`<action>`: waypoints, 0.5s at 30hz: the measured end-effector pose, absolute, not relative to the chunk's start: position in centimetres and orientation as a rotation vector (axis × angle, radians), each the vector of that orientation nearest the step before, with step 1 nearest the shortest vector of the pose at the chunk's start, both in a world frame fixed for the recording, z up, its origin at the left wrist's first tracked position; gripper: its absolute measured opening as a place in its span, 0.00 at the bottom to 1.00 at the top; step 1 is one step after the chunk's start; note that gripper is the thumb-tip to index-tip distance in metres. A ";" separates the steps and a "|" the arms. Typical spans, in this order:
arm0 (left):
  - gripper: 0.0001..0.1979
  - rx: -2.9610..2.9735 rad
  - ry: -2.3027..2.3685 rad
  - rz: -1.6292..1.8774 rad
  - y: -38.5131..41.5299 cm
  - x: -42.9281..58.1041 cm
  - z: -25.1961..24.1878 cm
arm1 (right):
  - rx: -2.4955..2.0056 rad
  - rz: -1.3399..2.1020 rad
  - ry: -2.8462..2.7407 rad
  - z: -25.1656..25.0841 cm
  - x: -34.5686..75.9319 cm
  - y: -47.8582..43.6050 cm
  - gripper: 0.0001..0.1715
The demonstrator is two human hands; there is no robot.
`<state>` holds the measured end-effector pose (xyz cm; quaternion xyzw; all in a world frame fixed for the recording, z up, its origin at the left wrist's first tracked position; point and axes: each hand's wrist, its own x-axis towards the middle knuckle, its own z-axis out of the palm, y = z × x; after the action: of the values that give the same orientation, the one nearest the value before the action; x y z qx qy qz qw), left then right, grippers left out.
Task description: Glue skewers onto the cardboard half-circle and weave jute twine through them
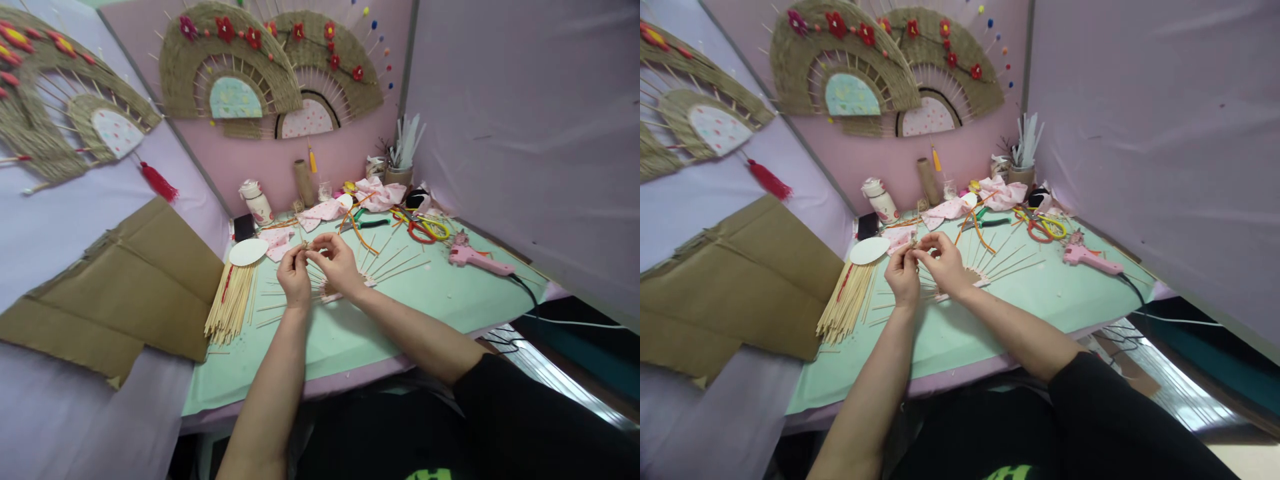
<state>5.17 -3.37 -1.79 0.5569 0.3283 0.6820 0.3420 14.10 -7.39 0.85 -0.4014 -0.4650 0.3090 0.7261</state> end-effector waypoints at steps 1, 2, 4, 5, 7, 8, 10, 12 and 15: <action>0.08 1.466 0.855 1.753 -3.4 5.2 -1.8 | -0.873 0.705 -1.008 0.7 14.3 -7.2 0.15; 0.08 1.480 0.855 1.735 -3.4 5.3 -1.9 | -0.865 0.726 -1.000 0.6 14.6 -7.0 0.14; 0.08 1.497 0.850 1.709 -3.4 5.3 -1.9 | -0.853 0.753 -1.007 0.4 15.0 -6.6 0.13; 0.08 1.500 0.846 1.699 -3.4 5.3 -1.9 | -0.849 0.758 -1.021 0.3 15.2 -6.5 0.13; 0.09 1.497 0.835 1.685 -3.4 5.2 -1.8 | -0.843 0.752 -1.060 0.4 15.4 -6.3 0.12; 0.09 1.486 0.832 1.685 -3.3 5.2 -1.7 | -0.839 0.744 -1.078 0.5 15.4 -6.2 0.11; 0.09 1.452 0.838 1.705 -3.1 5.1 -1.4 | -0.831 0.719 -1.123 1.2 15.3 -6.0 0.10; 0.08 1.407 0.850 1.767 -2.9 5.0 -0.9 | -0.813 0.673 -1.200 2.2 15.1 -5.6 0.09; 0.07 1.313 0.872 1.896 -2.5 4.6 0.0 | -0.798 0.532 -1.362 3.9 14.2 -5.0 0.07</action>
<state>4.61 -2.51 0.02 0.5023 0.3338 0.7254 0.3318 14.20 -5.05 3.85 -0.3544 -0.6049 0.2361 0.6728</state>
